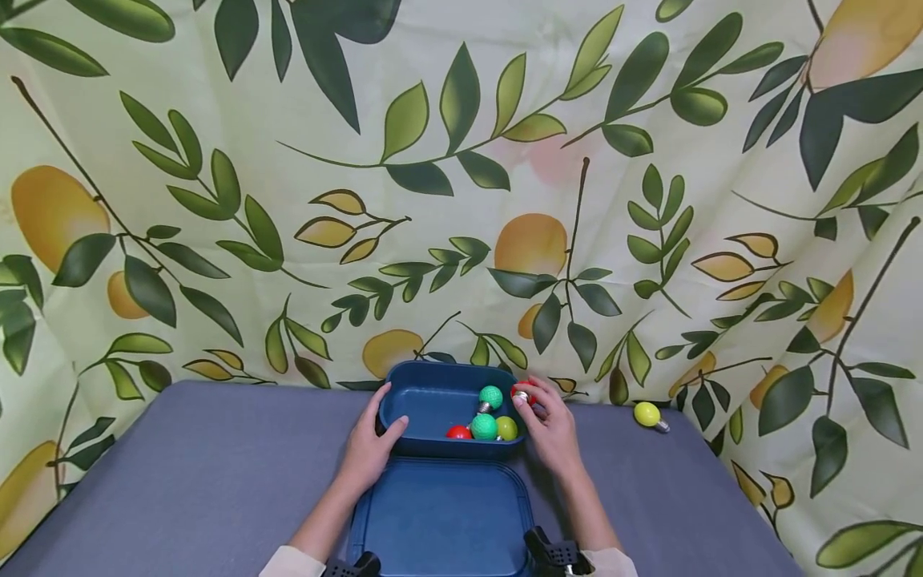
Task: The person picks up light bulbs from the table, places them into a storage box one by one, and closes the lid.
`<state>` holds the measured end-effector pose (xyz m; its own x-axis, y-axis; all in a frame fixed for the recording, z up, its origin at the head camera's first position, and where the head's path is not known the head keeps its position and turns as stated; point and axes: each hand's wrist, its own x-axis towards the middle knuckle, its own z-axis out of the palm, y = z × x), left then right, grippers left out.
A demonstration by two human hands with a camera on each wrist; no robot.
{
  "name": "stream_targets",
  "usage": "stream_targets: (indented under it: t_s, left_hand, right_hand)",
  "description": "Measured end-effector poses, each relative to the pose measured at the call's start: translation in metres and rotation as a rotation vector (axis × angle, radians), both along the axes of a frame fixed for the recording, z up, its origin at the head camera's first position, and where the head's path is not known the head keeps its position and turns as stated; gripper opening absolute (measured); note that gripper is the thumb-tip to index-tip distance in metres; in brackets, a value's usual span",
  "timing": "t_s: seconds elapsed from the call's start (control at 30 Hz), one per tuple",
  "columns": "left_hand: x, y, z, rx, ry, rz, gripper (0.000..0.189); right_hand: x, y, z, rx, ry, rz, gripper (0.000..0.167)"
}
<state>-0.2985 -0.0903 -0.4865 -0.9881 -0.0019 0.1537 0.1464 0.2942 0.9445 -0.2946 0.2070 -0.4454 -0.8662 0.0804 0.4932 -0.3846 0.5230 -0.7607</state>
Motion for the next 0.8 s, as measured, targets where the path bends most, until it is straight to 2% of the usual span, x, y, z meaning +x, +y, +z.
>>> stream_targets:
  t_s: [0.27, 0.57, 0.8]
  left_hand:
    - [-0.001, -0.0016, -0.0003, -0.008, -0.003, 0.004, 0.066]
    - [-0.0012, -0.0011, 0.0, -0.009, 0.0, -0.001, 0.067]
    - [-0.0016, -0.0006, 0.0007, -0.015, -0.002, 0.006, 0.067]
  right_hand:
    - [-0.0007, -0.0028, -0.0038, 0.013, 0.027, -0.002, 0.037]
    - [-0.0041, -0.0063, -0.0058, -0.074, 0.007, -0.086, 0.04]
    - [-0.0062, -0.0091, -0.0085, 0.046, 0.083, -0.169, 0.038]
